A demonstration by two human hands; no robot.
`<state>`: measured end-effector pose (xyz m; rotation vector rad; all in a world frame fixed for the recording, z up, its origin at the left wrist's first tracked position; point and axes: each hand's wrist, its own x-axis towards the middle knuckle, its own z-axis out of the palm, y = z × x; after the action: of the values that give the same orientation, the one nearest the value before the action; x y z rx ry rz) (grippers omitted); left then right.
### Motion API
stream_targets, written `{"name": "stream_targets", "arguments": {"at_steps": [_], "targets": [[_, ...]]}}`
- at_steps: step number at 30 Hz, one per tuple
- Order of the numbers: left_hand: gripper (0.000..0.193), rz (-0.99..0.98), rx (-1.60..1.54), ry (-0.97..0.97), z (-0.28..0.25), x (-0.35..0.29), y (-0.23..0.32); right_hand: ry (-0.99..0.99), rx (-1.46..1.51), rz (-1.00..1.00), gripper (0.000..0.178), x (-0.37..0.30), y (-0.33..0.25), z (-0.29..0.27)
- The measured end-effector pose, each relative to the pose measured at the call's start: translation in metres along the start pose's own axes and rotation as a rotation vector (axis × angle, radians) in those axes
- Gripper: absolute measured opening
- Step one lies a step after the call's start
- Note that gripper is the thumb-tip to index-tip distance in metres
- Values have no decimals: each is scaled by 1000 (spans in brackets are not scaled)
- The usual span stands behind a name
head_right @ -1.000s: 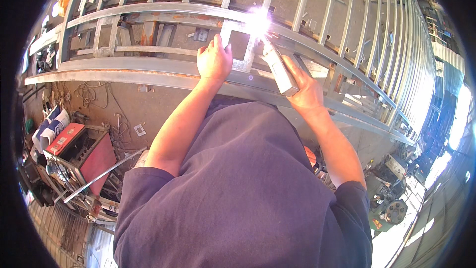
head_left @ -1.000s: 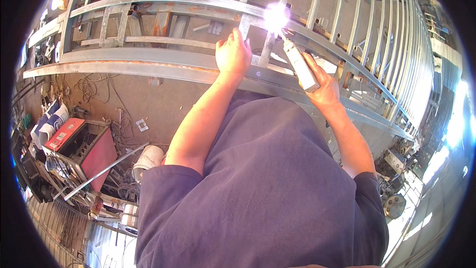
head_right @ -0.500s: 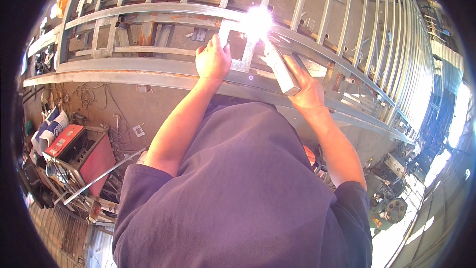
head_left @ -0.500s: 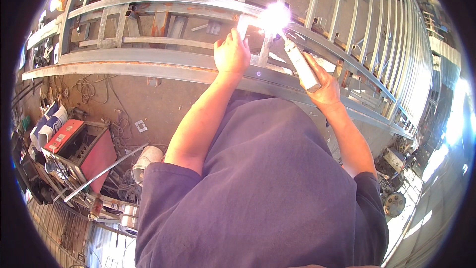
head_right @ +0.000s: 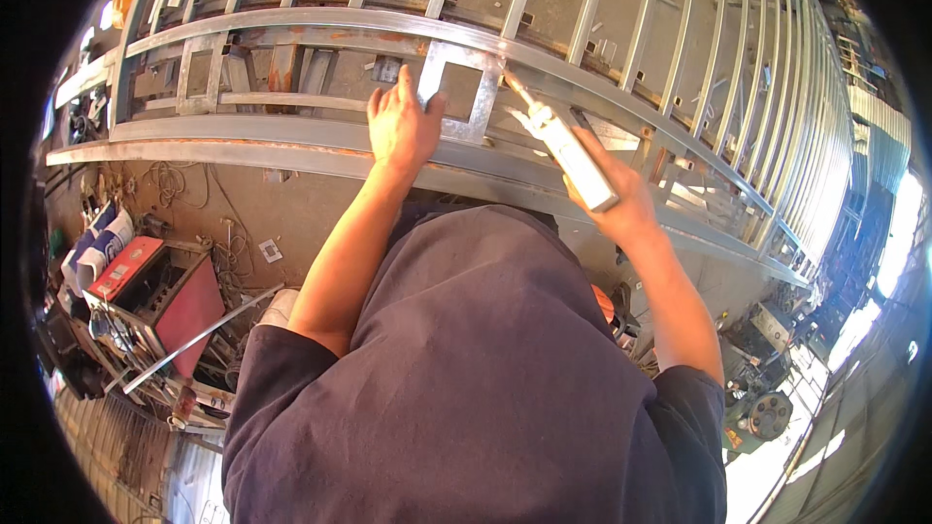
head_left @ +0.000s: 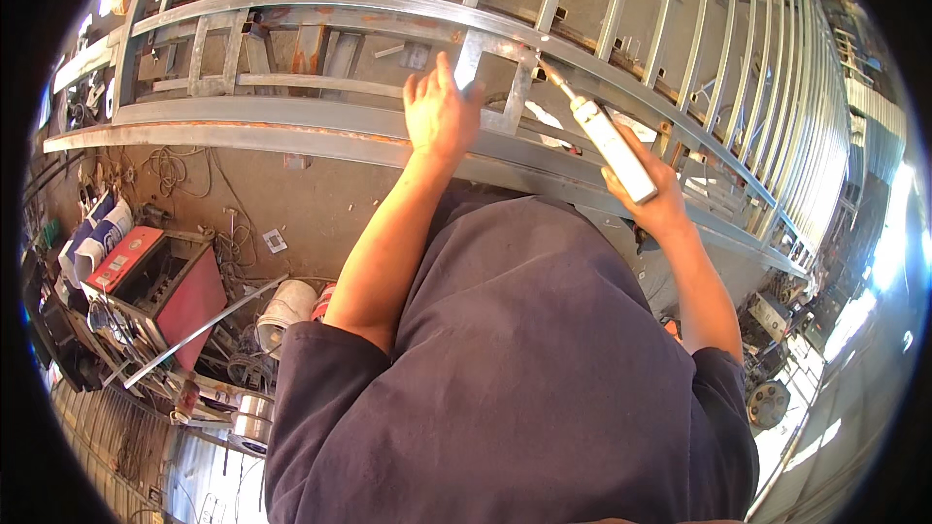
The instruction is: The person welds a metal frame using a handheld welding gun, moving along joints and seams to join metal pieces. Sparks are visible during welding as the person repositions the frame and continues along different sections.
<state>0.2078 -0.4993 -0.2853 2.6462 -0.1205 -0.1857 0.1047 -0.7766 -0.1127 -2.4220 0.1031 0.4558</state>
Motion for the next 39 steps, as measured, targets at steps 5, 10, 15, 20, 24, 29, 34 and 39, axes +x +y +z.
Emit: {"name": "stream_targets", "arguments": {"at_steps": [5,10,15,20,24,29,34,39], "targets": [[78,-188,39,370,-46,-23,-47,-176,138,92,70,5,-11,-35],[97,-790,-163,617,-47,-45,-93,-420,395,95,70,43,4,-48],[104,-937,-240,765,-25,-11,-86,-676,659,348,65,102,18,-34],[107,-1298,-262,666,-43,8,-63,-832,769,364,60,134,33,-14],[102,-1465,-142,563,-45,17,-62,-861,813,330,56,147,36,-3],[100,-1520,-147,507,-54,26,-47,-866,836,337,54,155,45,10],[99,-1544,-89,507,-47,26,-54,-863,826,363,52,157,45,13],[98,-1538,-85,488,-48,27,-54,-844,845,356,50,156,42,13]]}}
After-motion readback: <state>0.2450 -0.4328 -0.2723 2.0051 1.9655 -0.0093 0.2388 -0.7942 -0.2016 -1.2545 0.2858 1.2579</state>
